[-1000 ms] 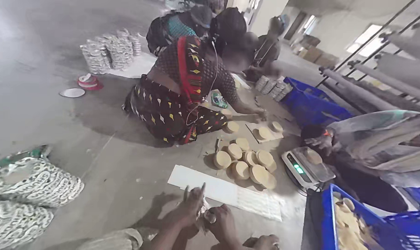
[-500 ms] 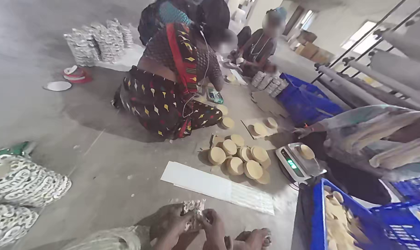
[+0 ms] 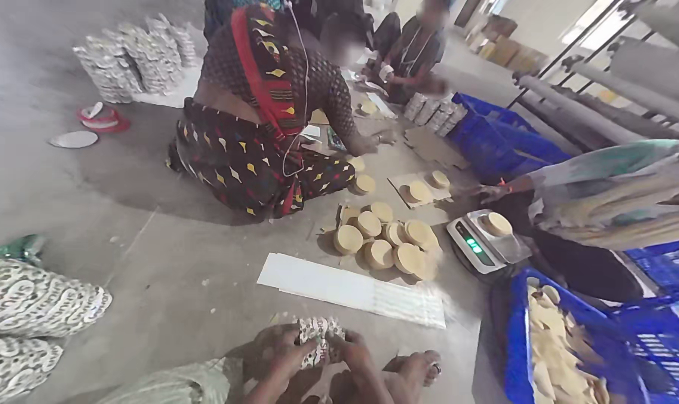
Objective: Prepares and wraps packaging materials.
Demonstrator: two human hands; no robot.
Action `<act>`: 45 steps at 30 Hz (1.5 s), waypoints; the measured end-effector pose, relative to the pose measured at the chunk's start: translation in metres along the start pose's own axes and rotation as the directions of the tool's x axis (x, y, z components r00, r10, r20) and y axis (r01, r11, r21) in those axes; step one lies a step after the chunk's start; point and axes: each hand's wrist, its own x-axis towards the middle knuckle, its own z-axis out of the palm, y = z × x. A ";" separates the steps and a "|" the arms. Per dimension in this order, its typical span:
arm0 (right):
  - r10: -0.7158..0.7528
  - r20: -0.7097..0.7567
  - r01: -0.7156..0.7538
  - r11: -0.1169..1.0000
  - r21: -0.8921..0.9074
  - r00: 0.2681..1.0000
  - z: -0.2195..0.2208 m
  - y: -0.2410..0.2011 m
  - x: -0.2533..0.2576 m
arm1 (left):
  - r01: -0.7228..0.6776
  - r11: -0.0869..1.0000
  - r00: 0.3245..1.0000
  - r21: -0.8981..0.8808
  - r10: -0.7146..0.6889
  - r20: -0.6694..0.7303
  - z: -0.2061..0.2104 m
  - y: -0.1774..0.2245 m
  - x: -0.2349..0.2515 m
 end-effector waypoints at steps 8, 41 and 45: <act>-0.123 -0.083 0.107 0.978 -0.176 0.989 0.007 0.028 -0.018 | -0.114 0.992 0.993 0.044 0.115 -0.012 -0.001 -0.020 -0.016; -0.121 -0.193 0.090 0.982 -0.163 0.974 0.015 0.029 -0.035 | -0.106 0.974 0.985 0.201 0.130 -0.113 0.009 -0.021 -0.025; -0.135 -0.211 0.103 0.982 -0.157 0.968 0.016 0.031 -0.035 | -0.093 0.984 0.990 0.155 0.108 -0.090 0.010 -0.026 -0.021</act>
